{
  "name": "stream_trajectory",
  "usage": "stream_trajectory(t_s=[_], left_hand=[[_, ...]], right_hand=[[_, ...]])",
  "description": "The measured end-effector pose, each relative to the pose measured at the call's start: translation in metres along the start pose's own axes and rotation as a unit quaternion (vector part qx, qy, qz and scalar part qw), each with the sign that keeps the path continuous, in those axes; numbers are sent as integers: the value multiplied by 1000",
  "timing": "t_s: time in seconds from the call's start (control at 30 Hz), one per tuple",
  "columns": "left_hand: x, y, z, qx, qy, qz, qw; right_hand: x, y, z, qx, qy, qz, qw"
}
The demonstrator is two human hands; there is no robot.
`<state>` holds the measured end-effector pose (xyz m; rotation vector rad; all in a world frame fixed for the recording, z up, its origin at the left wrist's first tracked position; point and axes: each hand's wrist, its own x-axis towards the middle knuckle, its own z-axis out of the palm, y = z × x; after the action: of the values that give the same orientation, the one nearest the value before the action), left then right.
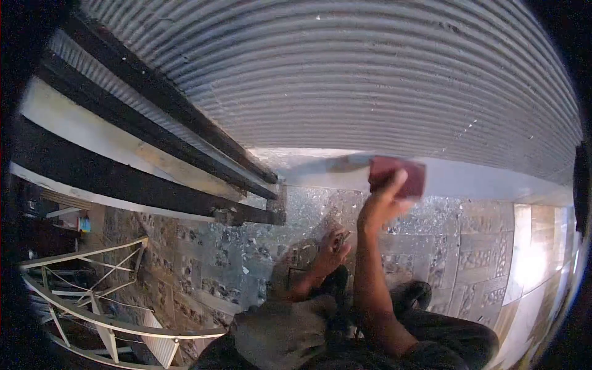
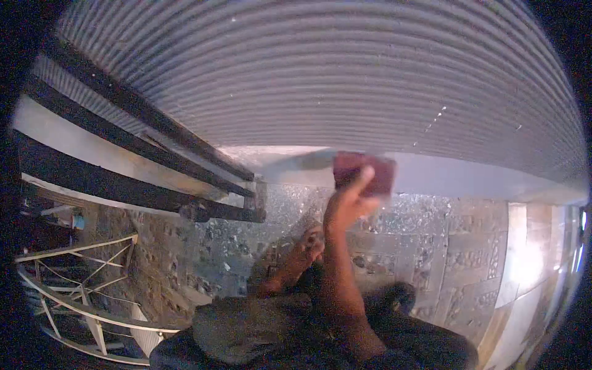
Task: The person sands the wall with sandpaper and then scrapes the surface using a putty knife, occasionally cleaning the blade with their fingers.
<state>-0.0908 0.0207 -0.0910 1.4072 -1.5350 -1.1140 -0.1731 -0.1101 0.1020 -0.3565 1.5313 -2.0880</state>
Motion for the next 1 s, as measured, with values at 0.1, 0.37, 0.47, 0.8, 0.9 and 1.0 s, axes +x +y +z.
stream_trajectory(t_s=[0.1, 0.37, 0.47, 0.8, 0.9, 1.0], left_hand=[[0, -4, 0, 12, 8, 26, 1000], [1, -7, -6, 42, 11, 85, 995], [4, 53, -28, -201, -98, -293, 930], [-33, -61, -23, -140, -6, -47, 989], [-97, -61, -60, -131, -40, -44, 990], [10, 5, 1, -127, -53, -32, 990]], right_hand=[[-29, 71, 26, 100, -213, -118, 965], [-40, 66, -27, 60, -257, -36, 964], [2, 3, -7, 42, -1, 25, 999], [-84, 77, -24, -161, -471, 4, 867], [-53, 60, -49, -131, -412, 8, 902], [-21, 42, -58, -95, -375, 21, 922]])
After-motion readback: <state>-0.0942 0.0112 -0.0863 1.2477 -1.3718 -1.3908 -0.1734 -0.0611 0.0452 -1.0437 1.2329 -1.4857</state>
